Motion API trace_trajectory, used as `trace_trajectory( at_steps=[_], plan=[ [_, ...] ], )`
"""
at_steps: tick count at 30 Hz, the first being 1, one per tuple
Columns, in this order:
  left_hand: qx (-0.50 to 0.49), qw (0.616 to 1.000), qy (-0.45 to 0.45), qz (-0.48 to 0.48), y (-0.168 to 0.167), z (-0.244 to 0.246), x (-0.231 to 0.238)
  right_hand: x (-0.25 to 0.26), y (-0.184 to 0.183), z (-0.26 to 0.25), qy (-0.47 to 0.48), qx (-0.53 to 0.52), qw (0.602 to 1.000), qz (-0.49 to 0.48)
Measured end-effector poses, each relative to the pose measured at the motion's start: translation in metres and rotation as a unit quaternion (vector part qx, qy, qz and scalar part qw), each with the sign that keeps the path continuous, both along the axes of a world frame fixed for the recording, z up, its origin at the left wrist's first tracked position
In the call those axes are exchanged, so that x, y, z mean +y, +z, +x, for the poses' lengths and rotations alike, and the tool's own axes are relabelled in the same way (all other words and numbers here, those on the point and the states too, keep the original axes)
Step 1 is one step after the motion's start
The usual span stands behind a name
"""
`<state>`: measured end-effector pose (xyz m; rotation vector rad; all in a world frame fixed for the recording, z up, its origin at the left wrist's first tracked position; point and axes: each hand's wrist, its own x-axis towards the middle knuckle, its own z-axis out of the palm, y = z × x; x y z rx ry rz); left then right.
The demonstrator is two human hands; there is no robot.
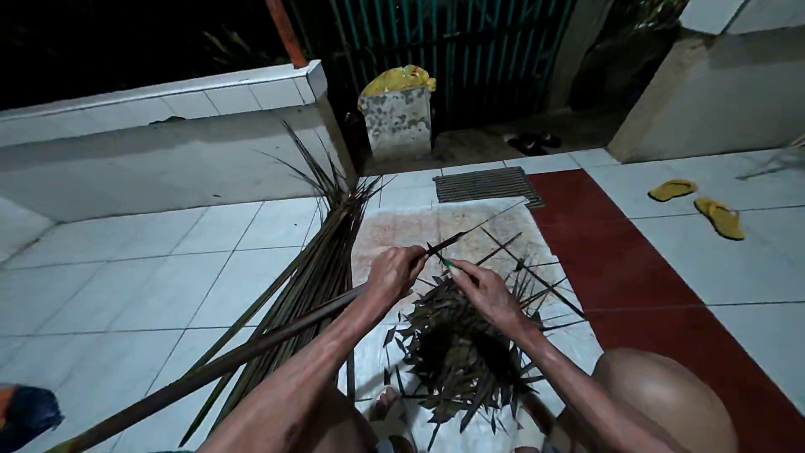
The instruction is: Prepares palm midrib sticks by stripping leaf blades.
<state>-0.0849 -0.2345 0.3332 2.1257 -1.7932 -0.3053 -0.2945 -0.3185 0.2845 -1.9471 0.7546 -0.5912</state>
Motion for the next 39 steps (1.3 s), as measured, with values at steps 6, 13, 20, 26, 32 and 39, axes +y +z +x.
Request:
trace_trajectory(
  at_steps=[6,13,20,26,32,39],
  plan=[
    [-0.006,1.0,-0.01,0.001,0.0,-0.004,0.0,0.003,-0.002,0.001,-0.013,0.009,1.0,-0.004],
    [-0.02,0.999,0.033,0.01,0.001,-0.011,-0.002,0.011,0.006,0.006,-0.047,0.032,0.998,0.002],
    [-0.069,0.997,0.028,-0.007,0.0,-0.015,0.0,0.014,0.006,0.006,-0.054,0.036,0.998,-0.001],
    [-0.107,0.993,0.033,-0.03,0.0,-0.019,0.0,0.013,0.009,0.015,-0.08,0.036,0.996,0.019],
    [-0.111,0.993,0.043,-0.017,0.001,-0.02,0.0,0.014,0.009,0.021,-0.092,0.033,0.995,0.02],
    [-0.093,0.994,0.046,-0.03,0.002,-0.023,-0.001,0.014,0.009,0.022,-0.105,0.021,0.994,0.026]
  ],
)
